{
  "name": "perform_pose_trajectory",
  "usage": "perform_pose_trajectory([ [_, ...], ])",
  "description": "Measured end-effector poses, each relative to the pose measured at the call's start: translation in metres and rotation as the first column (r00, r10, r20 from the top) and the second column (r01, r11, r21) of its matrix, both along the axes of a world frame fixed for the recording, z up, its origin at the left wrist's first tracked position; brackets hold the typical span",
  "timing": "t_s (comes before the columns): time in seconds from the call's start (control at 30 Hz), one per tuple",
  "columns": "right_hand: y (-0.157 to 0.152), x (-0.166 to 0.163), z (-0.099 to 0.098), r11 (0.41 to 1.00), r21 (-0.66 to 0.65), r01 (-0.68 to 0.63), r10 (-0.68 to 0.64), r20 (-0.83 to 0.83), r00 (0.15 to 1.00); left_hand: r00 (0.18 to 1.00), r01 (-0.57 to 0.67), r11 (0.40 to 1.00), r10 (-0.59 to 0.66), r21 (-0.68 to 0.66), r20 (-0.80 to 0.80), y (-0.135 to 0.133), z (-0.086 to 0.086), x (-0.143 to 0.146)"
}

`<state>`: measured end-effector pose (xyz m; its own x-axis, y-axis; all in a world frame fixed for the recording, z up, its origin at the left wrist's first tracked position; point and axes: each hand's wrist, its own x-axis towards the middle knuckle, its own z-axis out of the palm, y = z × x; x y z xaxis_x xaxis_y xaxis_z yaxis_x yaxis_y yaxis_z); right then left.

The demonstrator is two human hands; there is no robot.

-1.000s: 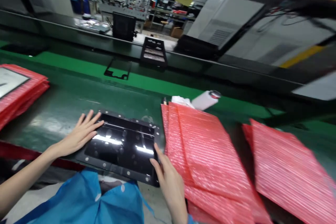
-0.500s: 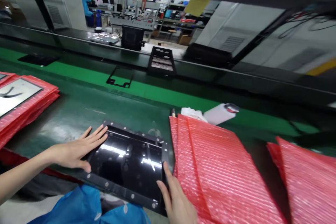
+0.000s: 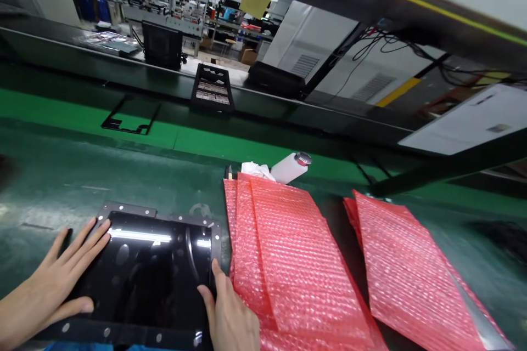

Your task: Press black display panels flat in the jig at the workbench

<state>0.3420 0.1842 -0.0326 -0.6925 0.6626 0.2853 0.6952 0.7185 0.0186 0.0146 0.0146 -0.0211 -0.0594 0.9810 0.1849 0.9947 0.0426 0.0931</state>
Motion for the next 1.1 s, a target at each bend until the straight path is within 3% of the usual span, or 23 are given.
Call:
perform_pose_trajectory([
  [0.13, 0.010, -0.003, 0.019, 0.998, -0.019, -0.062, 0.061, -0.024, 0.998, 0.998, 0.020, 0.998, -0.017, -0.055, 0.067, -0.003, -0.001, -0.006],
  [0.3, 0.034, -0.019, 0.045, 0.995, -0.035, -0.090, 0.084, -0.142, 0.986, 0.966, 0.141, 0.968, -0.088, -0.207, 0.245, -0.009, 0.016, -0.024],
  [0.53, 0.039, -0.056, 0.044, 0.934, -0.247, -0.260, 0.198, -0.249, 0.948, 0.963, 0.142, 0.932, -0.053, -0.332, 0.264, -0.008, 0.037, -0.022],
  [0.7, 0.038, -0.090, 0.038, 0.865, -0.320, -0.388, 0.296, -0.299, 0.907, 0.982, 0.022, 0.976, 0.019, -0.217, 0.186, -0.015, 0.013, -0.005],
  [0.87, 0.043, -0.115, 0.034, 0.849, -0.298, -0.437, 0.357, -0.285, 0.889, 0.984, -0.171, 0.985, 0.169, 0.027, 0.048, -0.011, -0.017, 0.018],
  [1.0, 0.052, -0.126, 0.028, 0.792, -0.350, -0.501, 0.325, -0.452, 0.830, 0.964, -0.265, 0.956, 0.263, 0.123, 0.029, -0.010, -0.019, 0.028],
  [1.1, 0.061, -0.134, 0.024, 0.784, -0.355, -0.509, 0.277, -0.533, 0.799, 0.955, -0.296, 0.944, 0.294, 0.147, 0.031, -0.012, -0.017, 0.028],
])
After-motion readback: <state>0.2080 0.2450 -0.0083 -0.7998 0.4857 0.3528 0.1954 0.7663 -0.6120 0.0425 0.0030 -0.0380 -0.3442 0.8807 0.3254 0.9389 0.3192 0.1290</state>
